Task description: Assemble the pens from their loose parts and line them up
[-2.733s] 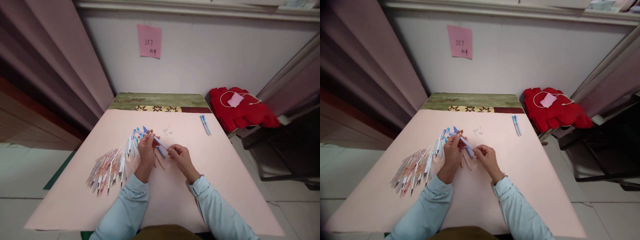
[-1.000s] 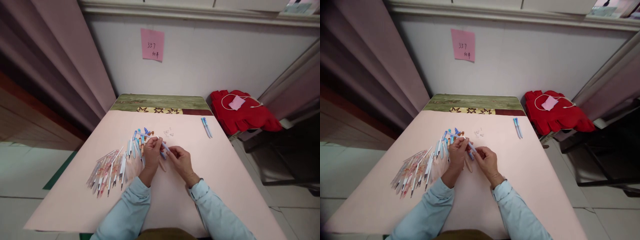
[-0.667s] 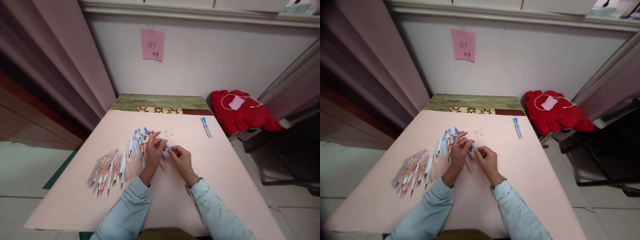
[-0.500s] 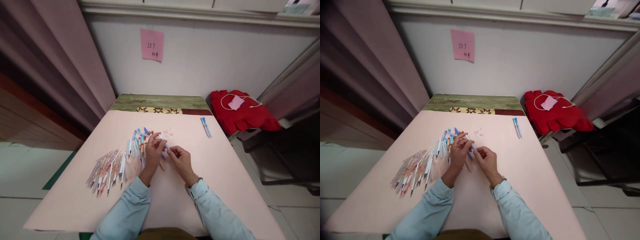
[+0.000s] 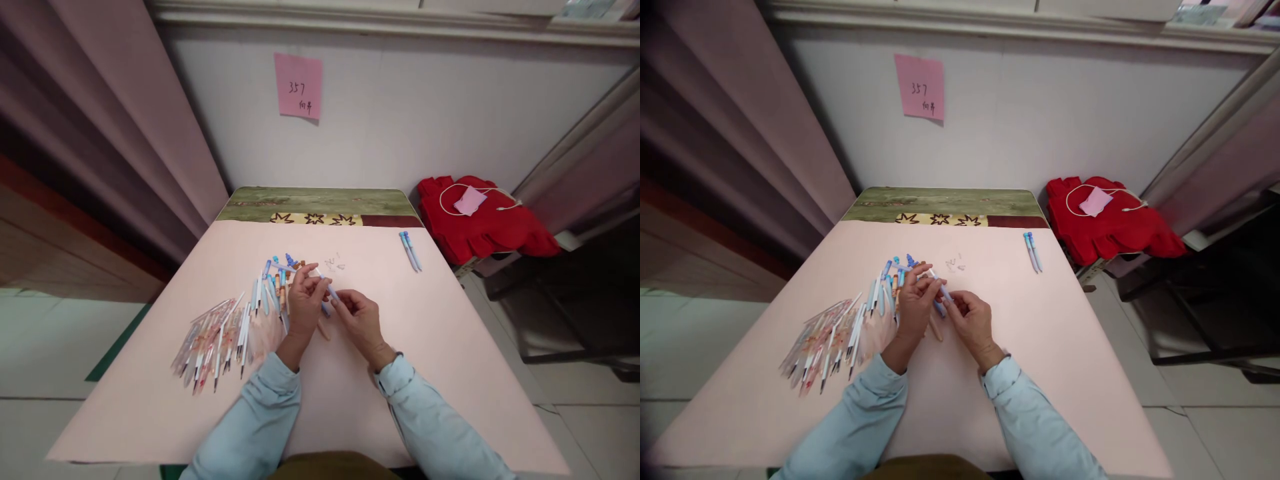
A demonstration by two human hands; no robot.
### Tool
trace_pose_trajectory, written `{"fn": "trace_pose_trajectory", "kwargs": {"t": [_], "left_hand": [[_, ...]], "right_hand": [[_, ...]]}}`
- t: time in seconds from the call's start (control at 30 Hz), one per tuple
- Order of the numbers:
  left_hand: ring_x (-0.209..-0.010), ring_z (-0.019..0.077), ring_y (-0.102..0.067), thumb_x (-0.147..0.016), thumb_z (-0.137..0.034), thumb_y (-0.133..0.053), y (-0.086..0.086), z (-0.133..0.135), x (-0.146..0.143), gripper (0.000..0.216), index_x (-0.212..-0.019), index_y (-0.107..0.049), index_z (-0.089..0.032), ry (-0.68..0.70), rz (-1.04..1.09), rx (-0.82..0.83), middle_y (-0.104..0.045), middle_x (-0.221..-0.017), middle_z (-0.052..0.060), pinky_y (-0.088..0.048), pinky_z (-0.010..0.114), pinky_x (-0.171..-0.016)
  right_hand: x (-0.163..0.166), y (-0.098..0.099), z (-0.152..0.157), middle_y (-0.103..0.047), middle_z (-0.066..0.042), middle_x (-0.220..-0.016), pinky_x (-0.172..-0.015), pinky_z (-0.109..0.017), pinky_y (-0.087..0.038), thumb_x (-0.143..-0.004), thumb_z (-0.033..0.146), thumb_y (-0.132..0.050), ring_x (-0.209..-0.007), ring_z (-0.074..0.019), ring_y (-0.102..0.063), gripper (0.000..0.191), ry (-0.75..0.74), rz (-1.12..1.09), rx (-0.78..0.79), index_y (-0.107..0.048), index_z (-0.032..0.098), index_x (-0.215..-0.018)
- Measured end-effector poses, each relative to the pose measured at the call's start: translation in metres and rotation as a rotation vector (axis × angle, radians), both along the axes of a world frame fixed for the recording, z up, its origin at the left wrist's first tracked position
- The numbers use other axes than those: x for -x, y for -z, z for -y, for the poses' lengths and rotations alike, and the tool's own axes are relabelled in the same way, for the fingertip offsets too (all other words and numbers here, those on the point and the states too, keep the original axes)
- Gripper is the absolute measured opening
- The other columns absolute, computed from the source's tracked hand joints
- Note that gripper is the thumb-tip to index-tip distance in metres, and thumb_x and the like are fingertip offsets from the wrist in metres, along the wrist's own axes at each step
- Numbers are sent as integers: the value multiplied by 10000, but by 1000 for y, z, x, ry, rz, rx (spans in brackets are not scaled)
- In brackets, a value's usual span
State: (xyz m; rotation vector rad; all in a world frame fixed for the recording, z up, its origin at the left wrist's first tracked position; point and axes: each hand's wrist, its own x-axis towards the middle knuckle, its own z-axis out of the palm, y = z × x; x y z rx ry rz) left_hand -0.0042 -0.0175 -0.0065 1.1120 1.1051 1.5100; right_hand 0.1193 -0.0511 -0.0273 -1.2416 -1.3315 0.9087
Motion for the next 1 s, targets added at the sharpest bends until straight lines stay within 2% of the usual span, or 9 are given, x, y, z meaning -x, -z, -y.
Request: {"fn": "trace_pose_trajectory", "kwargs": {"t": [0.23,0.33,0.43,0.6,0.8,0.9,1.0], "left_hand": [[-564,119,-585,-782,-312,-706,0,1,-2,481,-1212,-523,-199,69,1,32,-620,-648,-45,-472,220,-562],[-618,129,-613,-787,-286,-700,0,2,-2,529,-1259,-477,-198,134,-33,35,-637,-672,-40,-476,221,-592],[-625,124,-613,-795,-269,-694,1,2,-2,530,-1265,-459,-199,145,-37,22,-633,-668,-48,-467,213,-598],[-536,103,-560,-785,-269,-708,2,-1,0,549,-1268,-452,-213,-3,11,21,-591,-639,-72,-458,208,-550],[-555,95,-569,-807,-288,-682,4,-5,5,587,-1315,-399,-205,-235,64,-8,-668,-795,-4,-484,221,-571],[-549,96,-570,-825,-287,-658,7,-6,5,588,-1331,-372,-199,-249,71,-3,-685,-845,23,-487,230,-567],[-557,94,-573,-829,-281,-651,6,-4,4,544,-1305,-398,-203,-206,64,9,-679,-842,17,-482,224,-565]], "right_hand": [[1,1,1,-748,-52,-837,-647,-266,-523,-854,389,-665,-680,-163,-653,238,8,-40,5,-730,185,-958],[2,3,1,-740,-39,-797,-629,-255,-518,-839,394,-684,-651,-151,-640,245,37,-57,5,-727,181,-951],[2,5,0,-722,-26,-758,-597,-244,-502,-832,395,-690,-608,-134,-605,245,45,-38,-4,-728,179,-944],[-1,6,-1,-698,-28,-736,-575,-245,-484,-854,398,-654,-597,-131,-570,291,74,8,-10,-725,167,-1017],[-4,7,-4,-706,-56,-818,-610,-258,-513,-866,448,-617,-678,-153,-606,338,142,-95,60,-718,157,-1005],[-5,8,-6,-702,-53,-816,-625,-262,-526,-863,462,-610,-689,-154,-620,346,152,-146,85,-713,156,-990],[-5,8,-6,-697,-49,-795,-624,-260,-519,-865,464,-611,-685,-155,-618,345,149,-143,80,-712,155,-977]]}}
